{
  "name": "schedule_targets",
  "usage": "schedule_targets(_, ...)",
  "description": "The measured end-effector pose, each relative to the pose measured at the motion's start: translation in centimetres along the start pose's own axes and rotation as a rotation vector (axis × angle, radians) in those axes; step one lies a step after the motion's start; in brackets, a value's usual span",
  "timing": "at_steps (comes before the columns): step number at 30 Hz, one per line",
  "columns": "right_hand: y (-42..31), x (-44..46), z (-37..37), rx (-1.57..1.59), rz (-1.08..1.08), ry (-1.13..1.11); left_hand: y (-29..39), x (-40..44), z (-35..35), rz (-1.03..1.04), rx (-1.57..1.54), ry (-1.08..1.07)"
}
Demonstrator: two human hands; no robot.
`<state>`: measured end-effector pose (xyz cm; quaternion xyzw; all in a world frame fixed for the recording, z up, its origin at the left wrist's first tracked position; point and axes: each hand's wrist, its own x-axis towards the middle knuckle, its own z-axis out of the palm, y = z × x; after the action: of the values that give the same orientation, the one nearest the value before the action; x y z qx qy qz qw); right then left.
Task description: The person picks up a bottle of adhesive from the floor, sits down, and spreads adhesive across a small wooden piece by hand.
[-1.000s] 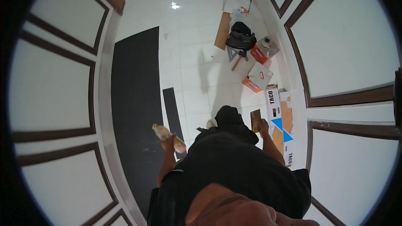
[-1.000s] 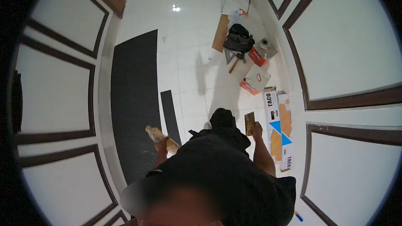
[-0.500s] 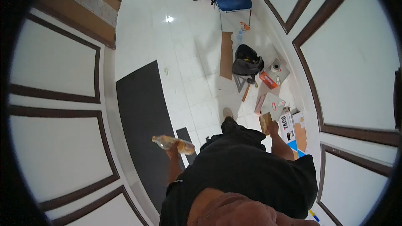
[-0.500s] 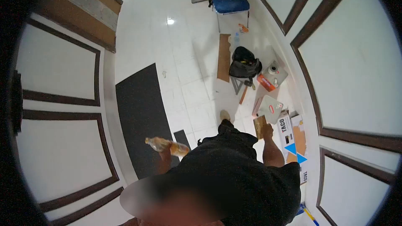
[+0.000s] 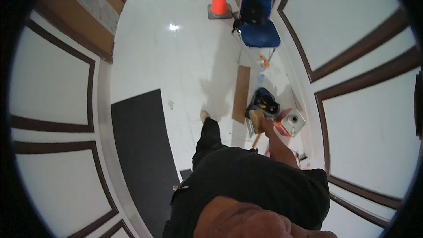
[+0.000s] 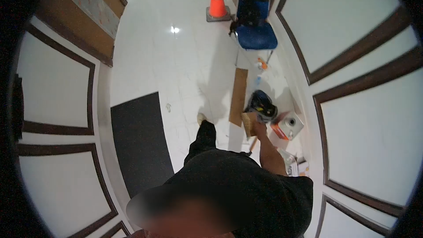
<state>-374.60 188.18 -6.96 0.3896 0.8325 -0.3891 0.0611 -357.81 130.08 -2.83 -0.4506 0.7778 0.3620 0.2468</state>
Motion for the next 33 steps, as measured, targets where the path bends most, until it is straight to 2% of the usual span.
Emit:
schedule_targets(2,-1.5,3.3,1.2,-0.574,-0.361,-0.123,6.2,4.1,-0.3,0.013,-0.033,-0.001)
schedule_targets(6,-5.4,10.7,2.3,-0.623,-0.036,-0.176,19.7,12.3,-2.7,0.087,-0.155,0.029)
schedule_targets(10,-9.0,17.2,2.5,-0.746,0.006,-0.261,35.7,22.3,-6.0,0.345,-0.414,0.117)
schedule_targets(12,-13.2,20.1,2.6,0.392,0.564,-0.079,44.8,25.5,-7.2,0.411,-0.446,0.288)
schedule_targets(13,-15.3,21.9,2.3,0.968,0.804,0.028,50.2,25.2,-8.0,0.457,-0.439,0.302)
schedule_targets(14,-17.8,23.6,2.0,0.952,0.796,0.025,55.5,24.5,-9.0,0.501,-0.431,0.318)
schedule_targets(16,-23.7,27.4,1.7,0.969,0.806,-0.059,63.5,24.4,-9.1,0.680,-0.689,0.185)
schedule_targets(17,-25.8,30.2,2.0,0.952,0.775,-0.170,66.6,24.7,-8.7,0.664,-0.703,0.202)
schedule_targets(20,-36.0,37.3,2.6,0.932,0.688,-0.269,72.7,23.9,-5.9,0.690,-0.825,0.231)
schedule_targets(21,-39.7,40.7,3.3,1.059,0.651,-0.406,75.1,22.5,-4.6,0.717,-0.863,0.240)
schedule_targets(22,-40.6,45.3,4.7,0.941,0.561,-0.527,77.2,21.3,-3.4,0.748,-0.893,0.249)
schedule_targets(24,-43.4,55.3,8.6,0.882,0.626,-0.658,79.6,19.8,0.3,0.667,-0.996,0.320)
schedule_targets(26,-53.0,58.2,7.6,0.456,0.521,-0.703,82.4,16.7,2.9,0.568,-1.144,0.280)
schedule_targets(27,-53.0,63.5,9.9,0.103,0.338,-0.661,84.1,14.8,3.7,0.512,-1.182,0.266)
schedule_targets(28,-54.0,68.1,10.3,-0.098,-0.047,-0.778,85.0,14.7,5.4,0.470,-1.180,0.305)
schedule_targets(29,-57.2,70.0,9.6,-0.094,-0.179,-0.862,85.9,14.0,6.5,0.416,-1.117,0.346)
schedule_targets(31,-64.0,70.2,8.0,0.221,0.081,-0.973,88.1,10.0,6.9,0.365,-0.979,0.432)
schedule_targets(33,-66.3,72.4,7.9,0.149,0.062,-0.988,87.4,8.2,9.6,0.329,-1.110,0.361)
